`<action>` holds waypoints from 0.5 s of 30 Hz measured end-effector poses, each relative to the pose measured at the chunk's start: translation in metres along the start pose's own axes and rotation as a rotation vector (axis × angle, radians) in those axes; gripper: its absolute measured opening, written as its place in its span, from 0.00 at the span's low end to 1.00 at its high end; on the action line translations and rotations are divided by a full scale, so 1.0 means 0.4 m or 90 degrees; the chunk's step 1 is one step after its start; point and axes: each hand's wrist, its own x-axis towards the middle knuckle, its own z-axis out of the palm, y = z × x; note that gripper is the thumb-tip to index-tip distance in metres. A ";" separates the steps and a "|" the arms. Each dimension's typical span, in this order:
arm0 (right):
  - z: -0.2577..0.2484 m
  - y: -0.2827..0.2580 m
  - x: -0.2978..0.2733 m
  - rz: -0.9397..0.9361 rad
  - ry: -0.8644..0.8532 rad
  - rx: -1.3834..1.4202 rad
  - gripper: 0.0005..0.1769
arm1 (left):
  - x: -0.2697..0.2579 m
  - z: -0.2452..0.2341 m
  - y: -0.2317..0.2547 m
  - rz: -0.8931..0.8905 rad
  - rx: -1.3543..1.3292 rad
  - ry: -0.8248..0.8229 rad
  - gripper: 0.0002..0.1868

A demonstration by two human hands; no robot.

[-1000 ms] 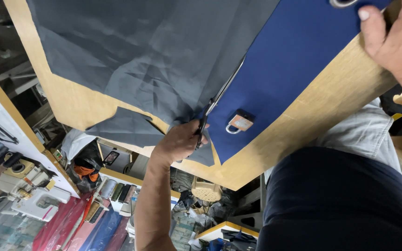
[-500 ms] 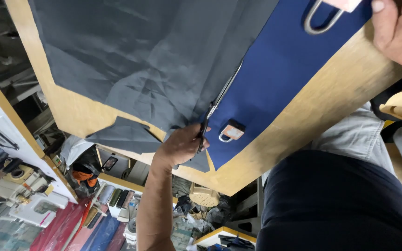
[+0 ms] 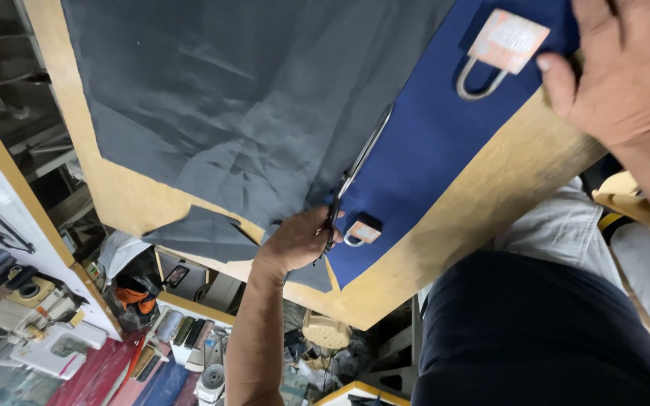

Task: The person lays a piece of dark fabric over a blue material on a wooden table and uses a pair of large shears to cut the fabric along a specific shape. The person adjusts the fabric and continues cutting around the edges of the material.

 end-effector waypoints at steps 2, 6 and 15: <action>-0.006 -0.004 0.028 -0.017 0.136 0.145 0.37 | -0.024 -0.018 0.061 -0.049 0.013 -0.016 0.25; 0.010 0.001 0.029 -0.012 0.149 0.231 0.35 | 0.012 -0.015 0.049 0.029 0.027 -0.007 0.29; 0.006 0.007 0.030 -0.015 0.160 0.220 0.37 | -0.018 -0.041 0.119 -0.060 -0.015 -0.015 0.30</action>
